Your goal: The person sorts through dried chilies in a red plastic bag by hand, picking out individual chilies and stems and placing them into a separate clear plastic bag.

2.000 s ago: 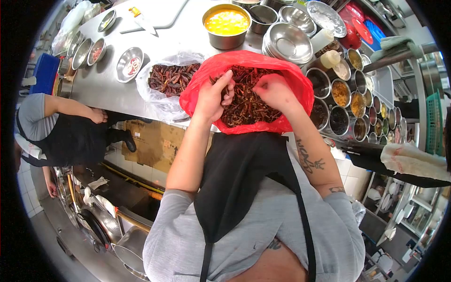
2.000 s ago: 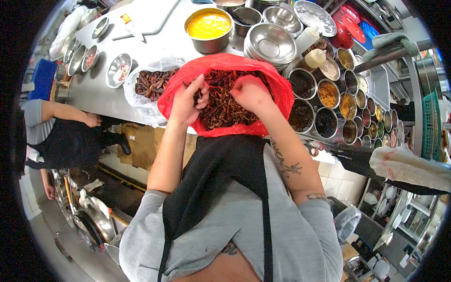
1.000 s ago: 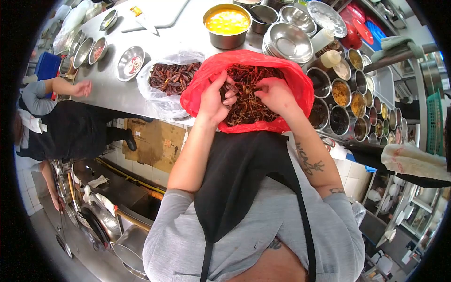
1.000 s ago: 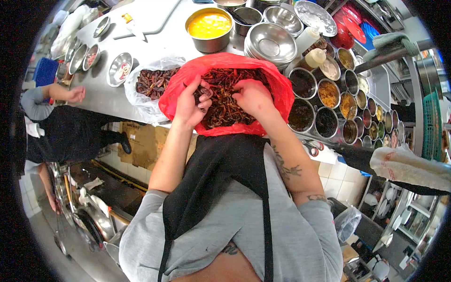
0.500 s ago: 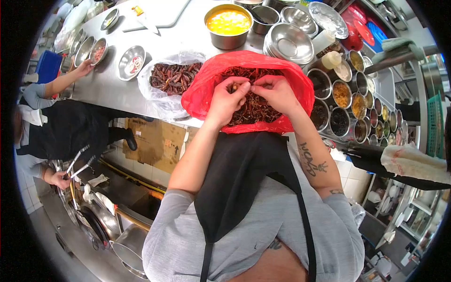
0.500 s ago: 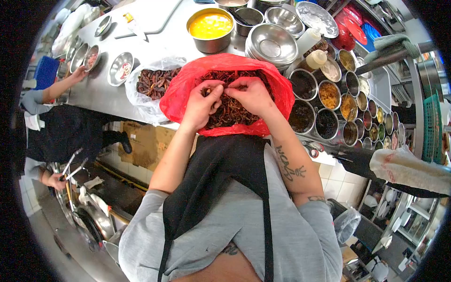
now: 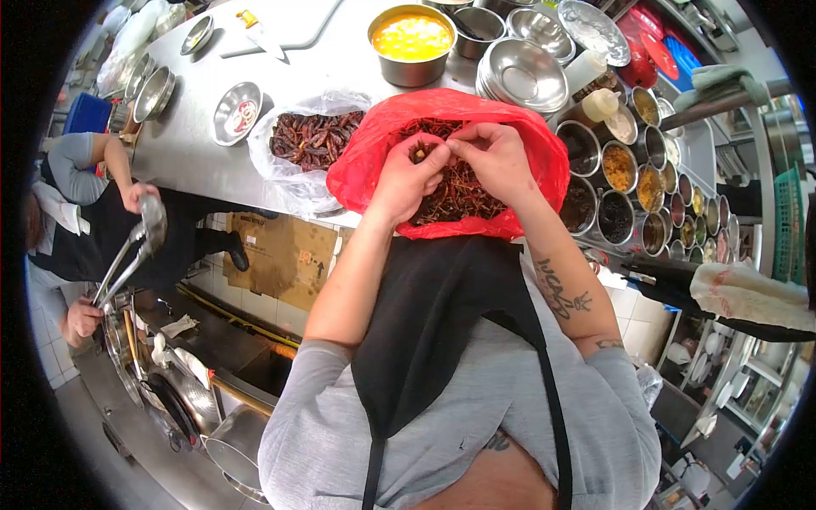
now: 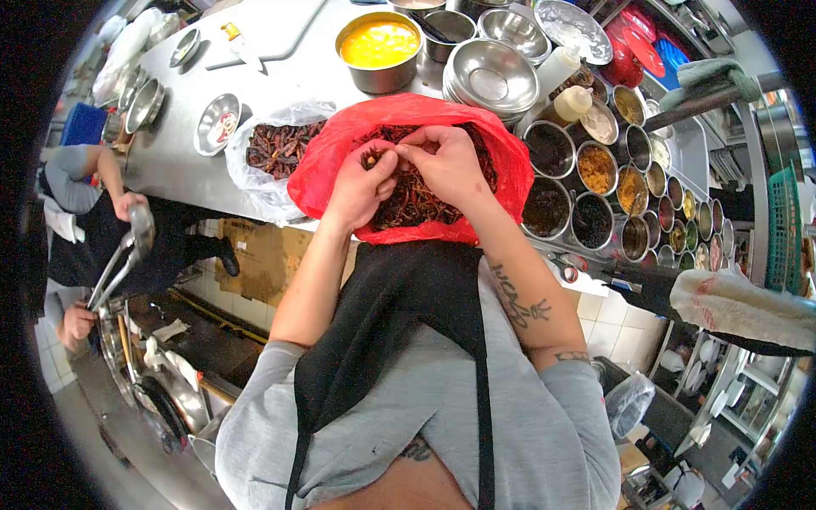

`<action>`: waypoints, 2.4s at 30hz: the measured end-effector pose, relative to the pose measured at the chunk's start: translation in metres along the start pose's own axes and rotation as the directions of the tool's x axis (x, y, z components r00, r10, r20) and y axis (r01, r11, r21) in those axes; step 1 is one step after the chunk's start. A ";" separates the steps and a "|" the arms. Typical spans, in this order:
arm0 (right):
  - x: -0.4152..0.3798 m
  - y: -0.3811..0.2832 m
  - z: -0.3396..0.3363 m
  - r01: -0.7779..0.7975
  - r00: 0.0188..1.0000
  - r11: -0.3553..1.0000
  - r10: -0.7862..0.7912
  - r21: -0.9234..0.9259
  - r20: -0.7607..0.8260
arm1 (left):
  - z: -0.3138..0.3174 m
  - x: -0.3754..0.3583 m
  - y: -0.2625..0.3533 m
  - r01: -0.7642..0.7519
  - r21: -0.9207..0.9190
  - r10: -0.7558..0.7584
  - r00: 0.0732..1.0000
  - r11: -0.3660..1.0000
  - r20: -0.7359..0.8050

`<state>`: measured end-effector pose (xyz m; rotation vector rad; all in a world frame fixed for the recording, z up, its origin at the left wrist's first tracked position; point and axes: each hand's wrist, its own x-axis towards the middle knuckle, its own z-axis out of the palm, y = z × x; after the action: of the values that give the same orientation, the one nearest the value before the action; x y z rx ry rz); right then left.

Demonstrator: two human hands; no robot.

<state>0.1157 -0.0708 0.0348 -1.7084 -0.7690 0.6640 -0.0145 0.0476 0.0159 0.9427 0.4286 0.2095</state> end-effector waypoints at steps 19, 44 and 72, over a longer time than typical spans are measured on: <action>-0.012 -0.002 0.013 0.018 0.980 0.904 0.068 -0.427 0.186 | -0.028 -0.006 0.017 0.080 -0.436 -0.032 0.993 0.896 0.116; -0.009 0.003 -0.004 -0.217 0.974 0.970 0.223 -0.109 0.044 | 0.008 -0.010 0.007 -0.137 0.742 0.258 0.965 0.656 -0.051; -0.017 -0.003 -0.006 -0.310 0.950 0.931 0.296 0.192 0.099 | 0.008 -0.012 0.013 -0.221 0.752 0.193 0.973 0.621 0.127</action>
<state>0.1091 -0.0871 0.0397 -1.6328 -0.4650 0.9849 -0.0213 0.0450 0.0343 1.8517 0.3732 0.2240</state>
